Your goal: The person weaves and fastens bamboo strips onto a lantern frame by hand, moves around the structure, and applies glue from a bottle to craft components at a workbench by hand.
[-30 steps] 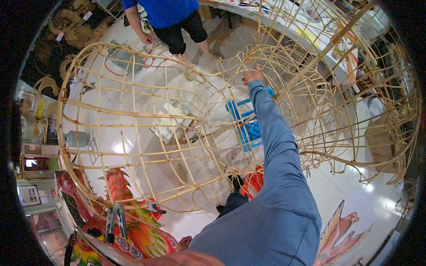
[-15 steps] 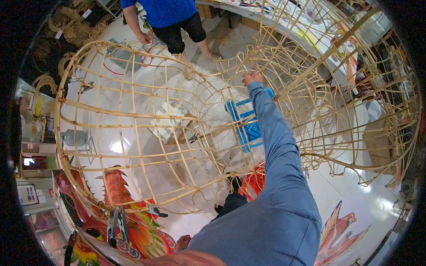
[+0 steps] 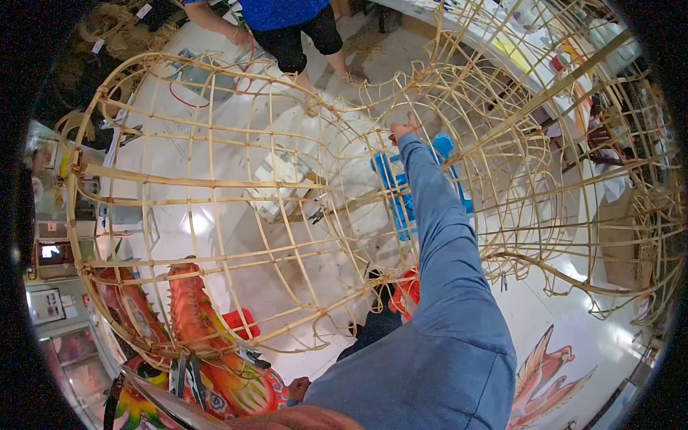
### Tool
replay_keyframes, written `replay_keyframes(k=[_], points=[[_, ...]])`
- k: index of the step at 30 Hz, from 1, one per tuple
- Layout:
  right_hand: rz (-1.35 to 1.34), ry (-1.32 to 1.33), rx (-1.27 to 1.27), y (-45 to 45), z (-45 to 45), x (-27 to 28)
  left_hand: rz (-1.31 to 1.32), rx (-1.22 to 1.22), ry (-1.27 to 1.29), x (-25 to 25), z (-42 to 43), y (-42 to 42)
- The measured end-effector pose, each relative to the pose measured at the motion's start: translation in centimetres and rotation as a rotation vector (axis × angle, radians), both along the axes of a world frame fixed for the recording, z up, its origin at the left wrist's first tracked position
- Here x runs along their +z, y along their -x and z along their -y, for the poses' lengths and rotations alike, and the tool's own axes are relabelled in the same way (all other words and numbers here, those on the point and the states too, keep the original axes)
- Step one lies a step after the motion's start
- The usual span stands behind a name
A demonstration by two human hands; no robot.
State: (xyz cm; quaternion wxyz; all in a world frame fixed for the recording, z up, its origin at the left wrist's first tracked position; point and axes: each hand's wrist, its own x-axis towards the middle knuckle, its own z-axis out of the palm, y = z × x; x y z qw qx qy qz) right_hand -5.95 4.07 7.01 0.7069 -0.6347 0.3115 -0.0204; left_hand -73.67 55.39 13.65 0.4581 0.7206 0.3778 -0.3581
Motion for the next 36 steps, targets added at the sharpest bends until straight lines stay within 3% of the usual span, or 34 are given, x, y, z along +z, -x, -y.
replay_keyframes(k=[3, 6, 9, 12, 19, 21, 24, 29, 31, 36], points=[[0.057, 0.034, -0.051, 0.3, -0.7, -0.2, 0.169, -0.017, -0.194, 4.6, 4.1, -3.8], [0.092, 0.023, -0.104, 1.0, -1.8, 1.3, 0.163, -0.035, -0.182, 7.0, 5.6, -6.3], [0.114, -0.032, -0.170, 2.8, -2.0, 3.0, 0.200, -0.058, -0.165, 6.2, 5.0, -5.4], [0.208, 0.181, -0.087, 5.1, -2.1, 0.4, 0.266, -0.073, -0.162, 3.9, 3.5, -4.1], [0.460, 0.247, 0.020, 22.9, -4.6, 16.2, 0.325, -0.241, -0.311, 2.5, 0.7, -1.7], [0.452, 0.491, -0.052, 28.3, -4.8, 19.8, 0.278, -0.282, -0.336, 0.5, -1.1, 0.1], [0.386, 0.592, -0.224, 36.0, -4.1, 19.1, 0.106, -0.399, -0.403, -3.6, -4.8, 4.4], [0.307, 0.619, -0.369, 47.8, -5.1, 15.0, 0.139, -0.444, -0.285, -8.5, -9.4, 11.2], [0.257, 0.926, -0.169, 52.6, -6.5, 12.9, 0.171, -0.456, -0.243, -10.0, -10.8, 13.7], [0.109, 0.643, 0.227, 65.5, -17.0, 9.9, 0.328, -0.448, -0.115, -13.1, -13.8, 17.0]])
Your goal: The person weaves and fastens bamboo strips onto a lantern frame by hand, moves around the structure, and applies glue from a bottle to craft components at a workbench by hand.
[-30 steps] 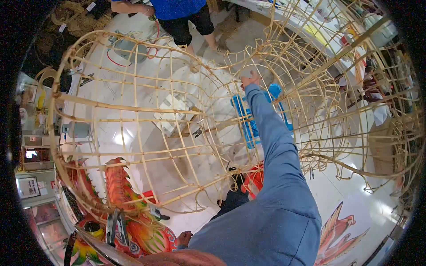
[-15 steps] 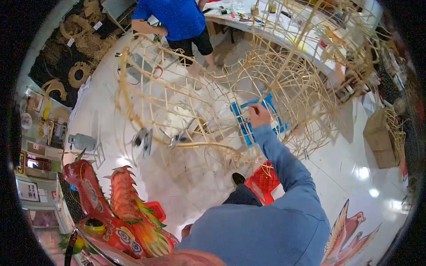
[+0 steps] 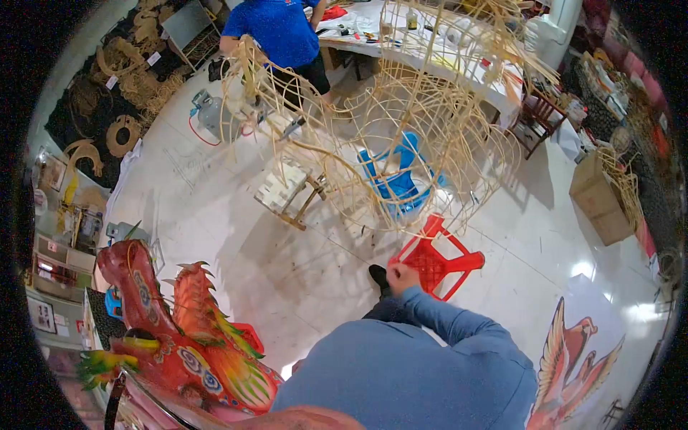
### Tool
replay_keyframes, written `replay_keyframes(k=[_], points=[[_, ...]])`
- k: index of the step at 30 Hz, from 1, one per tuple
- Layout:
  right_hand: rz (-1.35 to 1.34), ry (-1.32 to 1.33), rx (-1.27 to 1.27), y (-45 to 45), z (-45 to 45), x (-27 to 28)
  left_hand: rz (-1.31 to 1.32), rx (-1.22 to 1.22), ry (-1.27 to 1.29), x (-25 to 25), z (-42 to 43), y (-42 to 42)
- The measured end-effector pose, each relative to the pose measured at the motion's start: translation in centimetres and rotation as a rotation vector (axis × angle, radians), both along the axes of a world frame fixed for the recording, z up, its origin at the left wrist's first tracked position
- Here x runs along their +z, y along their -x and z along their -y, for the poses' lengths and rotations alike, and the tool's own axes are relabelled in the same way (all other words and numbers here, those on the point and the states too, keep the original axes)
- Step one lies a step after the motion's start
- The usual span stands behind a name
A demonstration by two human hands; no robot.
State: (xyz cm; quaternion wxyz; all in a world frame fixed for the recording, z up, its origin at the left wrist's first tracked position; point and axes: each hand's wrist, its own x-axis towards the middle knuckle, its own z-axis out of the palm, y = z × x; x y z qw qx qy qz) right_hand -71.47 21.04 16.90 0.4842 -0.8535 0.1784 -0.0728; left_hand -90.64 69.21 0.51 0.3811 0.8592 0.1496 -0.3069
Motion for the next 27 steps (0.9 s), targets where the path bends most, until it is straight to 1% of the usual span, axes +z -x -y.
replay_keyframes(k=[1, 2, 3, 4, 5, 6, 9, 11, 14, 17, 20, 22, 25, 27], points=[[-0.072, -0.089, -0.001, 2.1, -1.9, -0.2, -0.006, -0.002, 0.102, -0.8, -0.4, -0.5], [-0.073, -0.091, -0.011, 3.7, -2.9, -0.5, -0.100, 0.009, 0.306, -1.1, -0.7, -1.0], [-0.066, -0.078, 0.062, 5.0, -3.6, -0.7, -0.099, 0.003, 0.310, -0.5, 0.1, -1.4], [-0.063, -0.066, 0.140, 6.1, -4.1, -0.8, -0.072, 0.131, 0.307, 0.8, 1.4, -1.3], [-0.063, -0.054, 0.225, 7.1, -4.4, -0.8, -0.048, 0.266, 0.302, 4.1, 3.6, -1.1], [-0.071, -0.053, 0.236, 8.0, -4.5, -0.2, -0.025, 0.405, 0.294, 5.8, 4.4, 0.1], [-0.076, -0.048, 0.150, 7.8, -3.5, 2.1, -0.030, 0.443, 0.300, 6.5, 4.5, 2.3], [-0.061, -0.037, 0.157, 7.8, -3.5, 1.8, -0.032, 0.457, 0.295, 7.1, 3.9, 3.8], [-0.038, -0.015, 0.171, 7.8, -3.0, 0.6, -0.121, 0.318, 0.294, 6.6, 3.1, 7.6], [-0.127, -0.060, 0.260, 8.0, -3.1, -0.7, -0.173, 0.114, 0.162, 4.3, 2.3, 11.5], [-0.079, -0.014, 0.308, 8.7, -2.3, -0.7, -0.199, 0.007, 0.063, 3.5, 3.2, 13.8], [-0.051, 0.009, 0.339, 8.9, -1.0, -0.6, -0.187, -0.028, 0.032, 3.6, 4.5, 13.6], [-0.285, -0.124, 0.374, 9.1, 1.8, -0.7, -0.114, -0.094, 0.003, 4.6, 7.0, 12.0], [-0.239, -0.086, 0.380, 9.2, 4.5, -1.5, -0.061, -0.046, 0.006, 5.6, 9.4, 10.6]])
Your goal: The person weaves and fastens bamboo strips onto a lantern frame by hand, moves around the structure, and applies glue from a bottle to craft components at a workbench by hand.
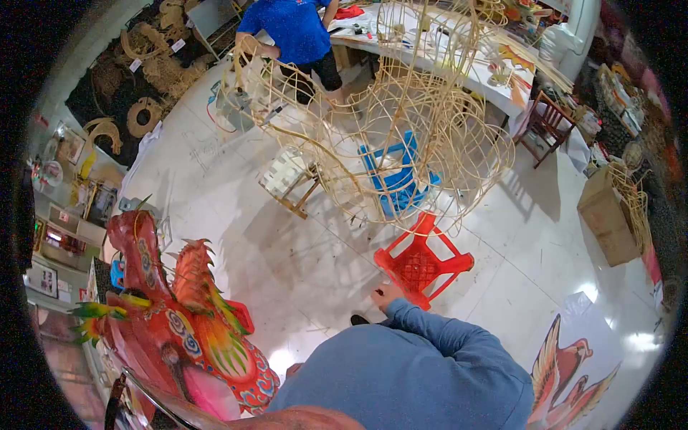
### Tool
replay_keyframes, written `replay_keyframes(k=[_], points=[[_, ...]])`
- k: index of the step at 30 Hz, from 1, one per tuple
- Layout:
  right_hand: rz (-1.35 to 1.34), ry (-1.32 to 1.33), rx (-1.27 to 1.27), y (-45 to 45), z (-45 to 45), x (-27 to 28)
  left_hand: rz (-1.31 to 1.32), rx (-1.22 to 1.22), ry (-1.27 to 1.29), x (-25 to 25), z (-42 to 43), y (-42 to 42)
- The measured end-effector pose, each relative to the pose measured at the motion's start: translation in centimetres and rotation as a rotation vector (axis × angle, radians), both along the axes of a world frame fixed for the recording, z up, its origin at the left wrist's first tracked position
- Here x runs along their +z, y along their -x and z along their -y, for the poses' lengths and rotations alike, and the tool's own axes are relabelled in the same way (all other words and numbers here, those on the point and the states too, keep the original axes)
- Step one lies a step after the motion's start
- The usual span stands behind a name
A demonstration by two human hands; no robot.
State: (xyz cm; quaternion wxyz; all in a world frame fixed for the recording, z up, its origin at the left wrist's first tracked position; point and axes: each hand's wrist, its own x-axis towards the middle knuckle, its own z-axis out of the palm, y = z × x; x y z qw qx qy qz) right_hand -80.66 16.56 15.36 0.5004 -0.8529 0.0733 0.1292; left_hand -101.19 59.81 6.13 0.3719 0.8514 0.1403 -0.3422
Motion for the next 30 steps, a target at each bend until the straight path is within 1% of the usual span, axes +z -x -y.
replay_keyframes(k=[2, 3, 5, 6, 7, 9, 10, 11, 13, 14, 15, 16, 17, 18, 20, 21, 23, 24, 26, 27, 29, 30], points=[[0.103, 0.051, -0.001, 0.3, 2.7, -1.4, -0.005, 0.173, 0.027, 2.8, 3.3, -2.3], [0.092, 0.038, 0.009, 0.4, 4.0, -2.3, -0.012, 0.283, 0.047, 4.6, 5.3, -3.7], [0.000, 0.073, 0.010, 0.5, 6.9, -4.6, 0.006, 0.314, 0.014, 7.9, 9.1, -5.6], [-0.010, 0.057, 0.019, 0.9, 8.2, -6.2, 0.035, 0.335, -0.006, 9.1, 10.5, -6.0], [-0.087, 0.031, 0.002, 1.3, 9.5, -8.1, 0.032, 0.342, -0.023, 9.7, 11.7, -5.9], [-0.237, -0.025, -0.037, 2.0, 11.4, -11.5, 0.107, 0.249, -0.072, 10.9, 13.3, -6.1], [-0.237, -0.040, -0.035, 2.3, 12.3, -12.5, 0.145, 0.197, -0.093, 11.1, 13.9, -6.3], [-0.243, 0.037, -0.046, 2.9, 13.1, -13.5, 0.145, 0.194, -0.108, 11.3, 14.2, -6.3], [-0.267, 0.192, -0.075, 4.8, 14.7, -15.9, 0.075, 0.025, -0.221, 10.7, 13.9, -5.4], [-0.287, 0.177, -0.079, 6.5, 15.4, -18.9, 0.036, -0.064, -0.274, 10.4, 13.7, -4.8], [-0.301, 0.191, -0.152, 8.2, 16.0, -23.1, -0.025, -0.116, -0.283, 8.5, 12.3, -4.0], [-0.313, 0.208, -0.223, 9.7, 16.3, -25.5, -0.125, -0.103, -0.213, 4.4, 9.0, -2.2], [-0.327, 0.198, -0.218, 10.8, 17.1, -24.7, -0.214, -0.083, -0.143, 1.0, 6.3, -0.6], [-0.415, 0.204, -0.184, 11.4, 18.2, -23.2, -0.276, -0.059, -0.114, -0.3, 4.8, 0.3], [-0.570, 0.207, -0.161, 13.6, 19.7, -25.2, -0.266, -0.104, -0.131, 0.2, 4.5, 0.6], [-0.634, 0.204, -0.174, 15.9, 20.7, -28.4, -0.238, -0.088, -0.150, 1.3, 5.3, 0.4], [-0.656, 0.288, -0.215, 18.9, 22.4, -30.5, -0.113, -0.015, -0.226, 6.2, 9.6, -1.4], [-0.653, 0.283, -0.213, 18.8, 22.9, -30.1, -0.058, 0.038, -0.256, 9.9, 13.1, -2.9], [-0.754, 0.351, 0.044, 19.8, 25.0, -27.8, -0.005, 0.101, -0.296, 14.6, 18.4, -5.2], [-0.755, 0.348, 0.044, 19.7, 25.5, -26.8, -0.013, 0.092, -0.309, 15.1, 19.3, -5.7], [-0.787, 0.365, -0.016, 18.2, 25.2, -22.7, -0.035, 0.068, -0.347, 15.8, 20.8, -6.5], [-0.797, 0.374, -0.047, 17.6, 25.2, -21.9, -0.045, 0.053, -0.369, 15.8, 21.1, -6.7]])
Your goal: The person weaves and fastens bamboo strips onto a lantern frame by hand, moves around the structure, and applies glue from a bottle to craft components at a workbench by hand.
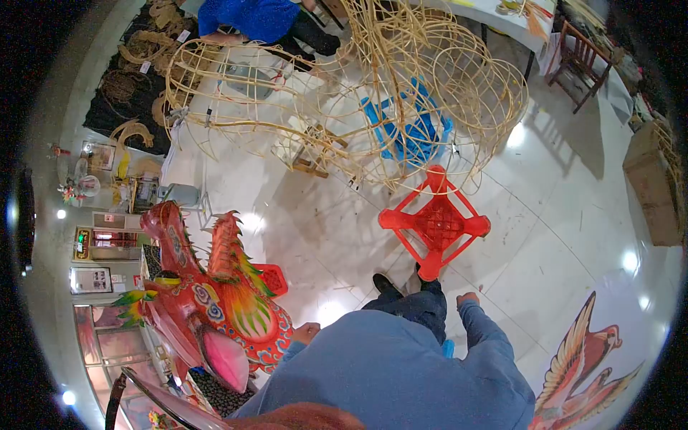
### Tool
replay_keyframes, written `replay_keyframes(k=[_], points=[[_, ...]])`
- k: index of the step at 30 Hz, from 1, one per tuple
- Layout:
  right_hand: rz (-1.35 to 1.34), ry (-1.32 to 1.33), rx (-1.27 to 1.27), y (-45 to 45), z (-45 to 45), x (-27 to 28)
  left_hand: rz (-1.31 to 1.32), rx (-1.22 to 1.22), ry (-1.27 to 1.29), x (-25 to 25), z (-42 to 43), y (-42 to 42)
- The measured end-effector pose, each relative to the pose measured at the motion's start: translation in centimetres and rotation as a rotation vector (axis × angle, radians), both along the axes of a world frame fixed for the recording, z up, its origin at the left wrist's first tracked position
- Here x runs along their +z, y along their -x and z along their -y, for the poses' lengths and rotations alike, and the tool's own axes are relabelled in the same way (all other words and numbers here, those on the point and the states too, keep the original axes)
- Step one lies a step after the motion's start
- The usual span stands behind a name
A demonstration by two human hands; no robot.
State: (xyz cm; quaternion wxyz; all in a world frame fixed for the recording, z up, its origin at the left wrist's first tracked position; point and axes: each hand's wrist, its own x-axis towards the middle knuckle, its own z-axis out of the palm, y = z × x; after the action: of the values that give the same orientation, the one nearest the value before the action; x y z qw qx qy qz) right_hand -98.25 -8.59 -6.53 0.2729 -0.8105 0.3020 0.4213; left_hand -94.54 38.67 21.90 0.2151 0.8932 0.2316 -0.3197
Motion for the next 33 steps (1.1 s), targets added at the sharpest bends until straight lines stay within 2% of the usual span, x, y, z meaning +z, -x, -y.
replay_keyframes(k=[2, 6, 8, 10, 13, 17, 21, 24, 25, 28, 30, 33], points=[[0.041, -0.035, -0.015, 0.1, -0.6, -2.5, 0.029, -0.034, 0.012, -1.8, -1.3, 1.1], [0.165, -0.127, -0.105, 0.3, -3.0, -11.6, 0.064, -0.105, 0.064, -5.6, -4.0, 3.1], [0.206, -0.156, -0.147, 0.3, -3.5, -11.6, 0.029, -0.074, 0.102, -6.2, -5.0, 4.3], [0.279, -0.185, -0.184, -0.8, -4.2, -9.0, 0.013, -0.074, 0.097, -5.3, -5.3, 5.4], [0.259, -0.194, -0.276, -1.2, -4.4, -8.1, 0.026, -0.094, 0.103, -6.2, -5.8, 6.0], [0.254, -0.130, -0.111, -1.1, -3.3, -5.6, 0.070, 0.056, 0.213, -9.2, -8.4, 8.2], [0.104, -0.135, -0.174, -1.3, -2.0, -1.9, 0.023, 0.098, 0.318, -10.8, -9.5, 8.8], [0.071, -0.152, -0.190, -0.7, -1.5, -3.8, 0.098, 0.048, 0.388, -11.8, -9.9, 9.4], [0.052, -0.162, -0.196, -0.6, -1.5, -4.3, 0.102, 0.060, 0.386, -11.0, -9.2, 9.3], [0.096, -0.121, -0.072, -1.0, -2.0, -3.5, 0.003, -0.113, 0.060, -5.7, -4.5, 5.8], [0.123, -0.091, -0.023, -1.6, -2.2, -3.1, 0.008, -0.098, 0.077, -6.0, -4.5, 5.5], [0.022, -0.184, -0.222, -2.1, -2.9, -2.5, 0.007, -0.050, 0.098, -7.4, -5.8, 6.9]])
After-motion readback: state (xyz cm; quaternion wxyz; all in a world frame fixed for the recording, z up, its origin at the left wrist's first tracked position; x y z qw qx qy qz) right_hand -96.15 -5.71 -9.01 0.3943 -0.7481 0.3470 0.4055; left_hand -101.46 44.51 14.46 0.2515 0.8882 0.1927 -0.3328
